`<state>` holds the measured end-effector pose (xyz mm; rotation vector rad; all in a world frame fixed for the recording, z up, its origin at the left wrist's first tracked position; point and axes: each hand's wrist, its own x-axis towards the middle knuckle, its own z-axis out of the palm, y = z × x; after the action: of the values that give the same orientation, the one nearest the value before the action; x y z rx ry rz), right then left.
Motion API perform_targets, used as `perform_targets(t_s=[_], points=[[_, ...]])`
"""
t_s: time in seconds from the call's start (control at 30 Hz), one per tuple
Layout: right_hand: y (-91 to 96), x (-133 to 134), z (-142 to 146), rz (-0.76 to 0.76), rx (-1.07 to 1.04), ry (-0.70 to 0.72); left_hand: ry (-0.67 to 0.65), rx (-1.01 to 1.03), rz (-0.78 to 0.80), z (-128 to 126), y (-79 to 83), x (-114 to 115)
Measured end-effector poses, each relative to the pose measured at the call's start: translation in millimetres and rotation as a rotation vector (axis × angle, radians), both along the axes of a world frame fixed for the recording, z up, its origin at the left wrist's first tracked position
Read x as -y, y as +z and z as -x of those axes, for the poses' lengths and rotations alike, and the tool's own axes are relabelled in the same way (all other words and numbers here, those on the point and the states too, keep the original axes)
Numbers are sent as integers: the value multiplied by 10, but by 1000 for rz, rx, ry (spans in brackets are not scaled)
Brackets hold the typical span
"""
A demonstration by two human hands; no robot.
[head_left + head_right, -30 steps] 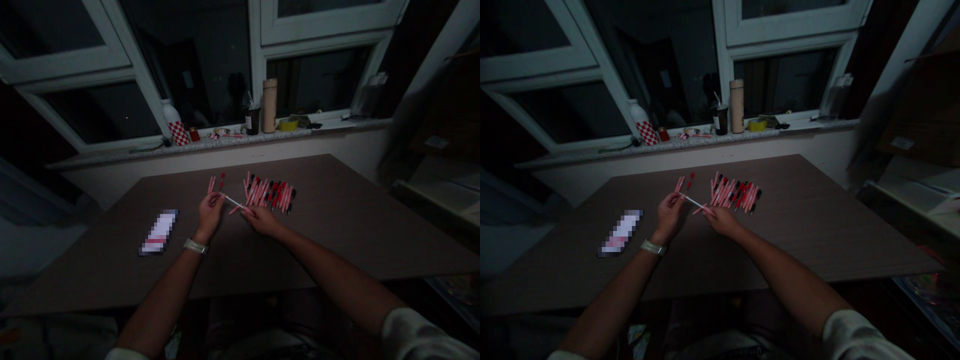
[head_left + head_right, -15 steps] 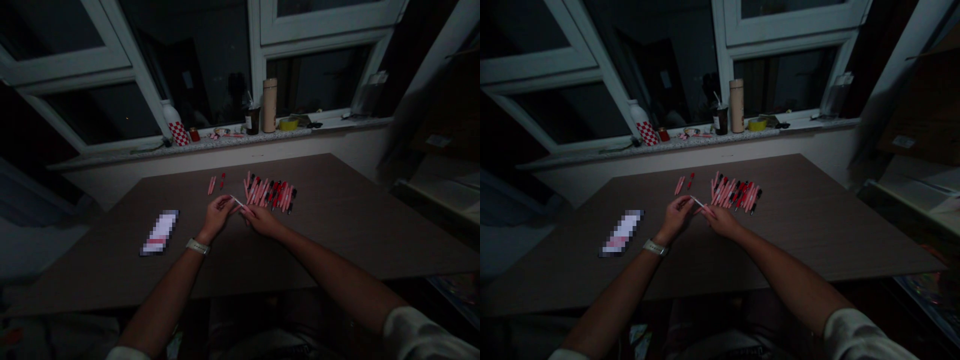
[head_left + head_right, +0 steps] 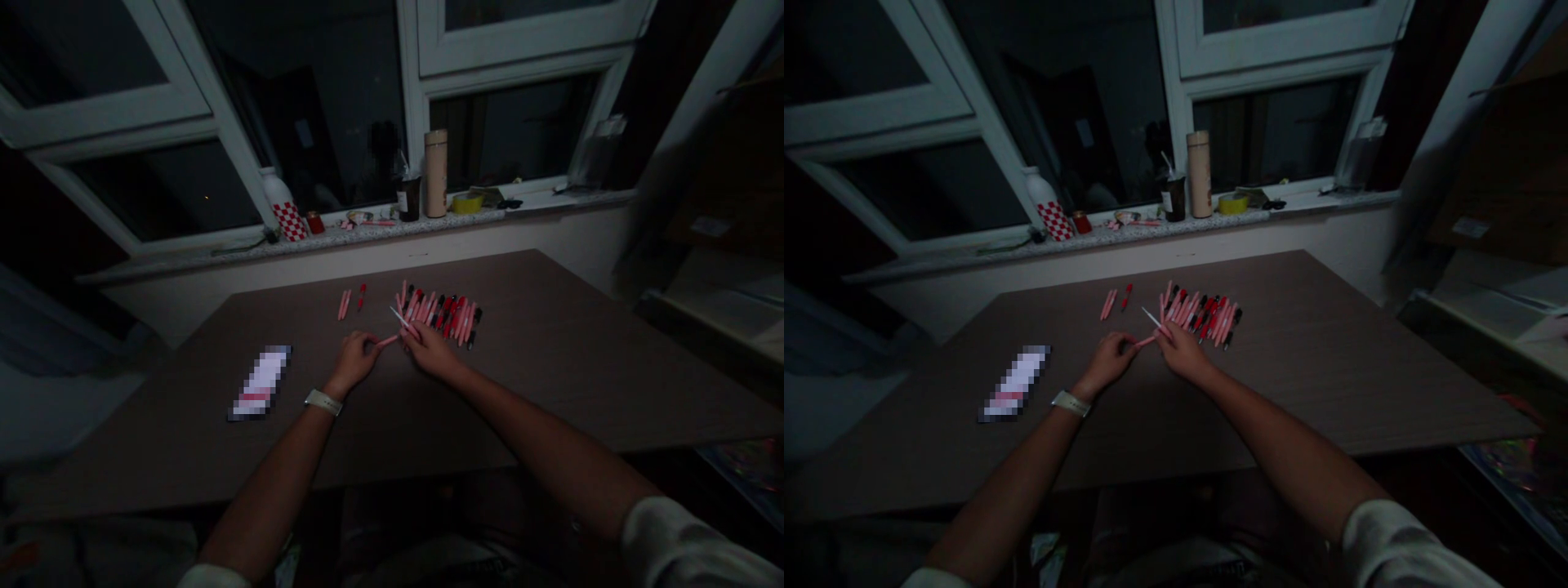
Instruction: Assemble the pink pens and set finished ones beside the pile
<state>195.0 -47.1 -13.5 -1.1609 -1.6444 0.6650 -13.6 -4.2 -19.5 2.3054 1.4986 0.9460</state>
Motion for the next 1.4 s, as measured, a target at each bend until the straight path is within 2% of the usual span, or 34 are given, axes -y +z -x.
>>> perform_targets(t_s=[0.23, 0.43, 0.6, 1.07, 1.23, 1.4], points=[[80, 17, -45, 66, -22, -22, 2, 671, 230, -103, 140, 3], [131, 39, -76, 83, 36, -74, -29, 962, 345, -134, 246, 64], [128, 47, -84, 76, 98, -67, -77, 1011, 349, -136, 271, 90], [143, 81, -95, 89, 310, -107, -71, 983, 307, -144, 312, 117], [185, 118, -100, 56, 411, -112, -39, 981, 300, -131, 314, 126], [136, 98, -106, -3, 489, -112, -48, 999, 294, -119, 331, 135]])
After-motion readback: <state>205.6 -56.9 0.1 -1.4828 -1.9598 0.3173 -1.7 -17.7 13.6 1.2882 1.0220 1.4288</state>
